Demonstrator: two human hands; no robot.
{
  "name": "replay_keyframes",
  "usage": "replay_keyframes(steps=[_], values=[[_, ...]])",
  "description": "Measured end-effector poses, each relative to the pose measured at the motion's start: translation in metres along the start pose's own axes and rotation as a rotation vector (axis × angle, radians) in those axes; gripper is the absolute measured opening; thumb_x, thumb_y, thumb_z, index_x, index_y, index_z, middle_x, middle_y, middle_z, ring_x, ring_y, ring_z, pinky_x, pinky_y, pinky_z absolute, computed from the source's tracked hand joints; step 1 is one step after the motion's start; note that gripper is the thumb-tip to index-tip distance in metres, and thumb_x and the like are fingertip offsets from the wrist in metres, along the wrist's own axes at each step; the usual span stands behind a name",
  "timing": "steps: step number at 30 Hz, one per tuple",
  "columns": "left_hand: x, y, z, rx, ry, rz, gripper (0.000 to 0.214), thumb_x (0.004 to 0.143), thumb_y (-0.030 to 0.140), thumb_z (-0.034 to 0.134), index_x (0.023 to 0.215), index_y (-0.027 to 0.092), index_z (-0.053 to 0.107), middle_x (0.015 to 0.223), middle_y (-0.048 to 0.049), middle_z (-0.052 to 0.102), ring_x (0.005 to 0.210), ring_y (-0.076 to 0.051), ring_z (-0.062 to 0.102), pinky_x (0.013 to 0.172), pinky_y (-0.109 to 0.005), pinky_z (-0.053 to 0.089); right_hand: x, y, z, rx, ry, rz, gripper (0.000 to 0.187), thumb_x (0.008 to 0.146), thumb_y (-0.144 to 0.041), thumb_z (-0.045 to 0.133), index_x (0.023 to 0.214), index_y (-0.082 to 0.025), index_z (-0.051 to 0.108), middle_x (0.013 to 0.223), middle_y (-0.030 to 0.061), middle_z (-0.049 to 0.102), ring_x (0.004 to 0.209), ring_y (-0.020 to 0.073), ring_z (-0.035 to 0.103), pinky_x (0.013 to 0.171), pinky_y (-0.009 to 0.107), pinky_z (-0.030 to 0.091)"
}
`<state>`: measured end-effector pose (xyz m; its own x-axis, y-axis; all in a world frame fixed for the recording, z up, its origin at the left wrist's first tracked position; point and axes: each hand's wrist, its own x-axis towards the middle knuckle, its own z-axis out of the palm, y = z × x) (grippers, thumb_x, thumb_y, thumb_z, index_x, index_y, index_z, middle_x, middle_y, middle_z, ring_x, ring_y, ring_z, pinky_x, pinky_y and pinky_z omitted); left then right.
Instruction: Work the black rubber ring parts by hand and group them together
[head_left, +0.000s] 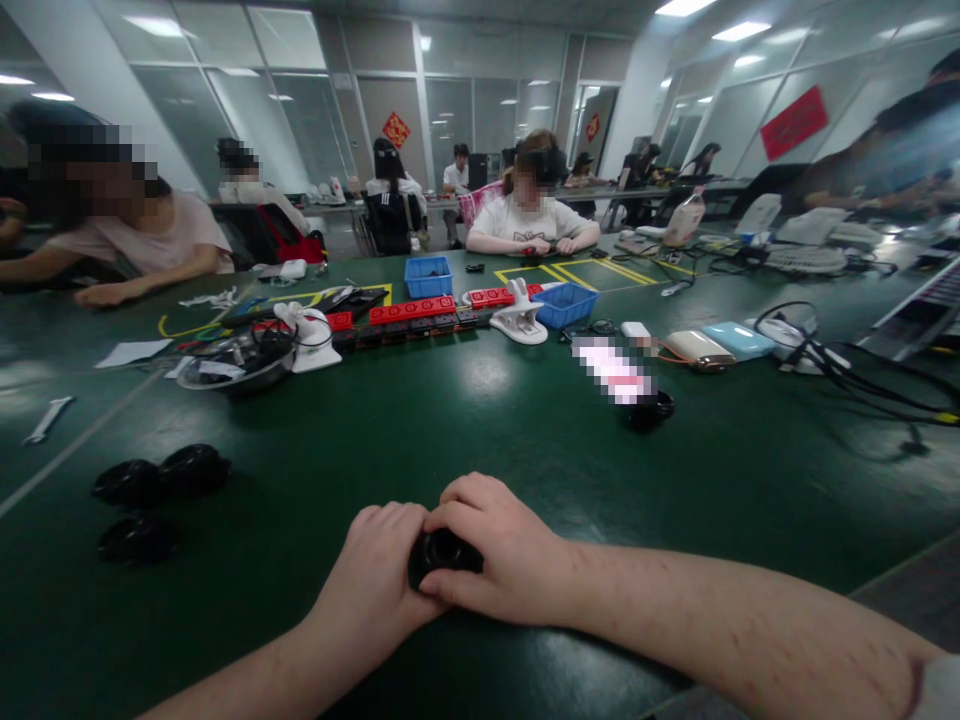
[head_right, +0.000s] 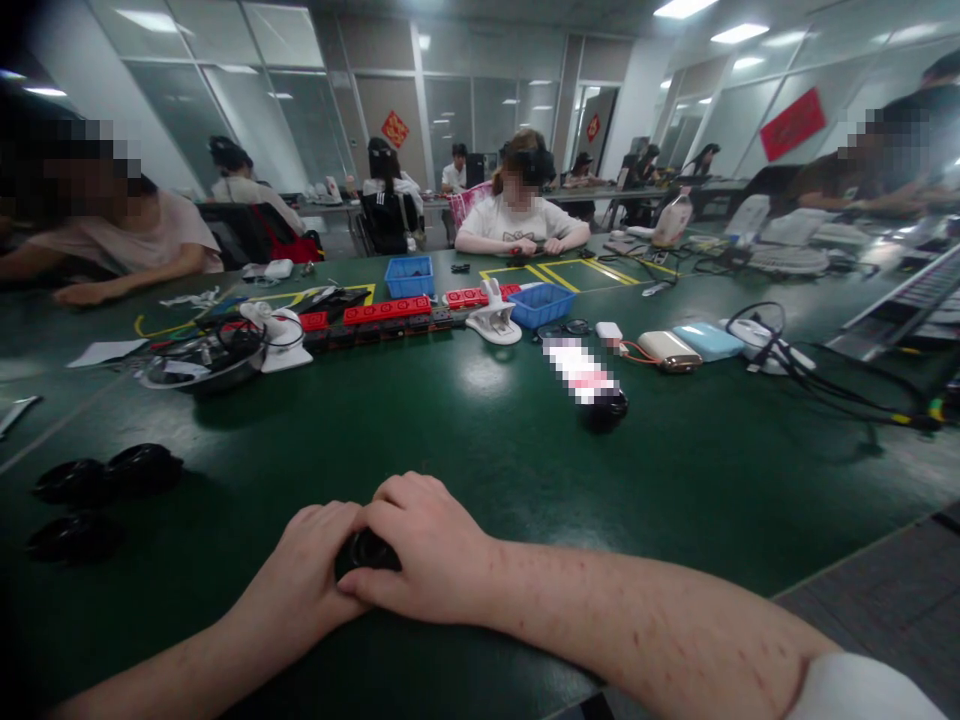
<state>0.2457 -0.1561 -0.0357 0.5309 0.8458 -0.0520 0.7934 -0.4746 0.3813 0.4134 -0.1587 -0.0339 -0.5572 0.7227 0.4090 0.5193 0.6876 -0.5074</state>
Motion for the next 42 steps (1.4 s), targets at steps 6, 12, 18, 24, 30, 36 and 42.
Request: replay_keyframes(steps=[6, 12, 18, 24, 30, 36, 42], values=[[0.006, -0.010, 0.000, -0.133, -0.043, 0.085, 0.017, 0.060, 0.022, 0.059, 0.073, 0.019, 0.050, 0.080, -0.0025, 0.059, 0.077, -0.024, 0.054, 0.075, -0.039, 0.040, 0.001, 0.003, -0.004, 0.110, -0.064, -0.110, 0.026, 0.070, -0.023, 0.066, 0.094, -0.014, 0.059, 0.091, 0.0064, 0.059, 0.084, 0.0171, 0.053, 0.078, 0.030, 0.045], [0.007, -0.015, -0.001, -0.263, -0.067, 0.225, 0.022, 0.057, 0.012, 0.055, 0.076, 0.021, 0.052, 0.083, 0.0014, 0.060, 0.083, -0.022, 0.054, 0.081, -0.035, 0.038, 0.002, 0.003, -0.008, 0.177, -0.130, -0.187, 0.021, 0.072, -0.016, 0.054, 0.092, -0.015, 0.056, 0.095, 0.0067, 0.060, 0.088, 0.0171, 0.054, 0.082, 0.033, 0.043], [0.008, -0.018, -0.003, -0.327, -0.079, 0.266, 0.015, 0.062, 0.011, 0.054, 0.073, 0.021, 0.054, 0.082, 0.0017, 0.060, 0.082, -0.019, 0.054, 0.077, -0.030, 0.041, 0.002, 0.003, -0.008, 0.127, -0.149, -0.201, 0.022, 0.067, -0.015, 0.050, 0.088, -0.017, 0.058, 0.094, 0.0049, 0.060, 0.090, 0.0183, 0.053, 0.084, 0.037, 0.040], [0.004, -0.013, -0.004, -0.274, -0.053, 0.223, 0.030, 0.062, 0.015, 0.060, 0.091, 0.022, 0.056, 0.094, -0.0007, 0.062, 0.090, -0.024, 0.055, 0.089, -0.041, 0.038, 0.001, 0.001, -0.007, 0.130, -0.077, -0.205, 0.028, 0.072, -0.024, 0.058, 0.099, -0.017, 0.056, 0.099, 0.0065, 0.059, 0.093, 0.0189, 0.051, 0.085, 0.036, 0.039], [-0.001, -0.007, 0.003, -0.181, 0.090, 0.105, 0.048, 0.058, 0.032, 0.074, 0.100, 0.022, 0.054, 0.098, -0.0049, 0.062, 0.092, -0.030, 0.055, 0.089, -0.049, 0.035, 0.000, -0.001, -0.007, 0.067, 0.022, -0.054, 0.043, 0.072, -0.040, 0.066, 0.106, -0.016, 0.053, 0.097, 0.0073, 0.058, 0.090, 0.0207, 0.050, 0.081, 0.036, 0.039], [0.002, -0.004, 0.001, -0.140, 0.038, 0.057, 0.025, 0.064, 0.031, 0.067, 0.082, 0.019, 0.054, 0.083, -0.0039, 0.062, 0.080, -0.027, 0.056, 0.078, -0.043, 0.040, 0.001, 0.000, -0.004, 0.009, -0.040, 0.020, 0.042, 0.066, -0.042, 0.071, 0.095, -0.016, 0.056, 0.092, 0.0054, 0.056, 0.086, 0.0195, 0.049, 0.077, 0.034, 0.040], [0.005, -0.013, -0.001, -0.229, -0.012, 0.131, 0.016, 0.062, 0.017, 0.064, 0.076, 0.019, 0.055, 0.080, -0.0012, 0.062, 0.079, -0.022, 0.055, 0.075, -0.035, 0.041, 0.002, 0.000, -0.005, 0.002, -0.084, -0.013, 0.028, 0.068, -0.025, 0.068, 0.093, -0.015, 0.060, 0.088, 0.0043, 0.055, 0.081, 0.0171, 0.049, 0.074, 0.032, 0.041]])
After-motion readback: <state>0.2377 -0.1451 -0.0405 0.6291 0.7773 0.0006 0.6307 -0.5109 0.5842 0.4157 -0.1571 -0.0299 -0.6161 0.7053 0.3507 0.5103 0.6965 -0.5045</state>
